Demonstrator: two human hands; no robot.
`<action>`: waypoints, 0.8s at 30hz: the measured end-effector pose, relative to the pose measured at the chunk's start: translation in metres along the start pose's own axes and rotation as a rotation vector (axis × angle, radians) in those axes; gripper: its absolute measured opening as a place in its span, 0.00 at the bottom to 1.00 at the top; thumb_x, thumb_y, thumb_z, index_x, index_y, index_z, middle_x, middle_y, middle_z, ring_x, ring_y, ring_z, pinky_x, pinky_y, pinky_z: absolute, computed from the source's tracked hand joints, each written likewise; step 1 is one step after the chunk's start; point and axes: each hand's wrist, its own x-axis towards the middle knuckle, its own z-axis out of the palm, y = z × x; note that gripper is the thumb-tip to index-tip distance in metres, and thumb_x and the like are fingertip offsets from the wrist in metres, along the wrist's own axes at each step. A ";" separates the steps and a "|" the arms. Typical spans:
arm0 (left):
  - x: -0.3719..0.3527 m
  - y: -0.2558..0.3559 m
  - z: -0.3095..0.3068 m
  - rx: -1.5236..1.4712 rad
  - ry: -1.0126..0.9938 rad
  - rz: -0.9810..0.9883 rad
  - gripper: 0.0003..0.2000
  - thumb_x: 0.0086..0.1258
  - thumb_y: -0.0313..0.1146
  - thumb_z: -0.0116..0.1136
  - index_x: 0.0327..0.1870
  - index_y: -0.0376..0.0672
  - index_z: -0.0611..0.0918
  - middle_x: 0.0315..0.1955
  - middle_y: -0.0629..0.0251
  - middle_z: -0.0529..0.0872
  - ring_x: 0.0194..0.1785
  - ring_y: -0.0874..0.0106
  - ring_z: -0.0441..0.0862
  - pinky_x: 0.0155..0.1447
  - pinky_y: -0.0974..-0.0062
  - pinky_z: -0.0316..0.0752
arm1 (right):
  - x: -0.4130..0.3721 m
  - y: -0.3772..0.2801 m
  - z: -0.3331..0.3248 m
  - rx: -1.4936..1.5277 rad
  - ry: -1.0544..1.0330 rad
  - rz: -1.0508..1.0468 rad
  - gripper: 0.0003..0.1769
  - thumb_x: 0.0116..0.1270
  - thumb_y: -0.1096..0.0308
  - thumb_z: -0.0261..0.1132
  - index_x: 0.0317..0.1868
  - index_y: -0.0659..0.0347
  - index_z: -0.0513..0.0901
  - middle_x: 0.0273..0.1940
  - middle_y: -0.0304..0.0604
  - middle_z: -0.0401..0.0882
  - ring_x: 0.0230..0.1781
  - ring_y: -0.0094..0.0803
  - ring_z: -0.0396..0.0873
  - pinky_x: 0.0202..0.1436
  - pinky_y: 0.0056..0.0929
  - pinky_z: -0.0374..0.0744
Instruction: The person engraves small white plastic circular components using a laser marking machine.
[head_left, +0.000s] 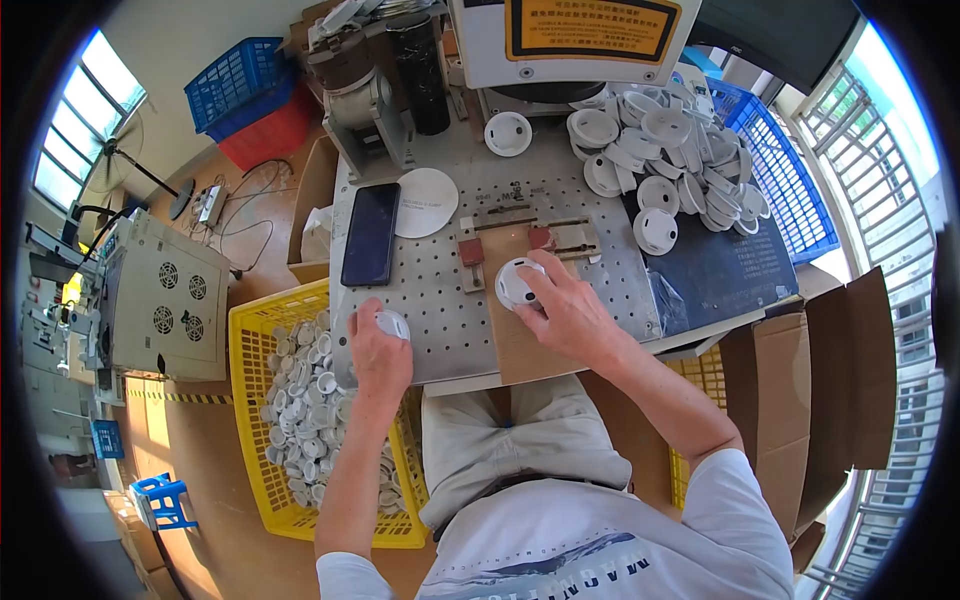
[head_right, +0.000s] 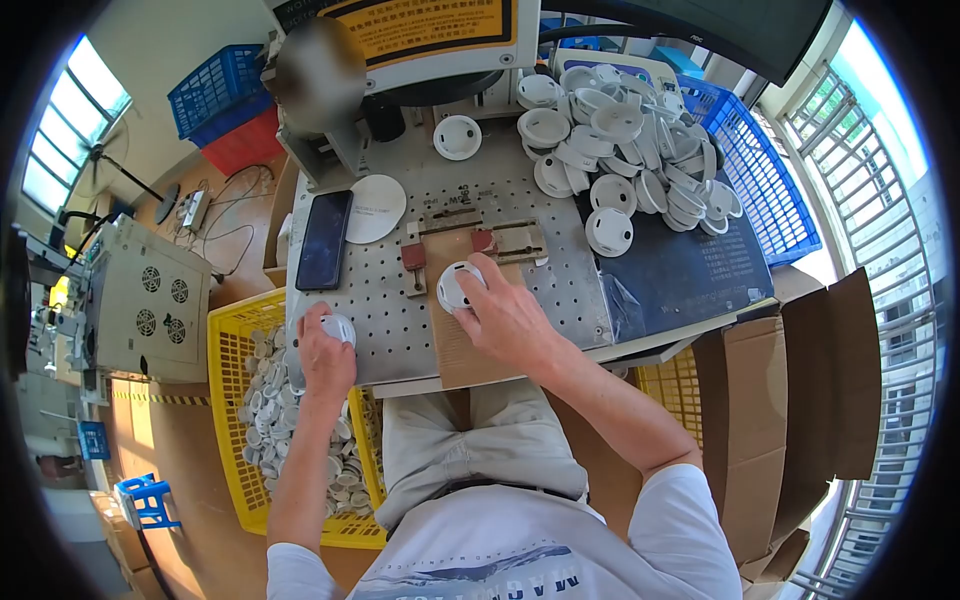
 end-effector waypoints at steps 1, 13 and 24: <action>-0.002 -0.008 -0.002 -0.001 0.006 -0.006 0.10 0.44 0.16 0.60 0.31 0.27 0.82 0.52 0.50 0.75 0.53 0.48 0.73 0.60 0.59 0.69 | 0.008 0.000 0.004 -0.028 0.019 -0.008 0.22 0.63 0.66 0.69 0.54 0.65 0.75 0.61 0.58 0.72 0.37 0.58 0.84 0.41 0.49 0.83; -0.003 -0.019 -0.003 0.136 0.014 0.031 0.03 0.43 0.20 0.64 0.21 0.29 0.84 0.54 0.49 0.76 0.56 0.49 0.72 0.61 0.59 0.68 | 0.037 0.002 0.018 -0.130 0.058 -0.012 0.19 0.64 0.65 0.69 0.51 0.67 0.75 0.60 0.59 0.71 0.37 0.59 0.83 0.39 0.51 0.83; -0.007 -0.018 -0.006 0.097 0.053 0.040 0.04 0.44 0.18 0.59 0.22 0.29 0.83 0.51 0.49 0.78 0.55 0.49 0.73 0.62 0.60 0.68 | 0.031 0.011 0.014 -0.128 0.213 -0.059 0.19 0.64 0.68 0.69 0.53 0.64 0.76 0.62 0.56 0.74 0.34 0.52 0.85 0.35 0.44 0.84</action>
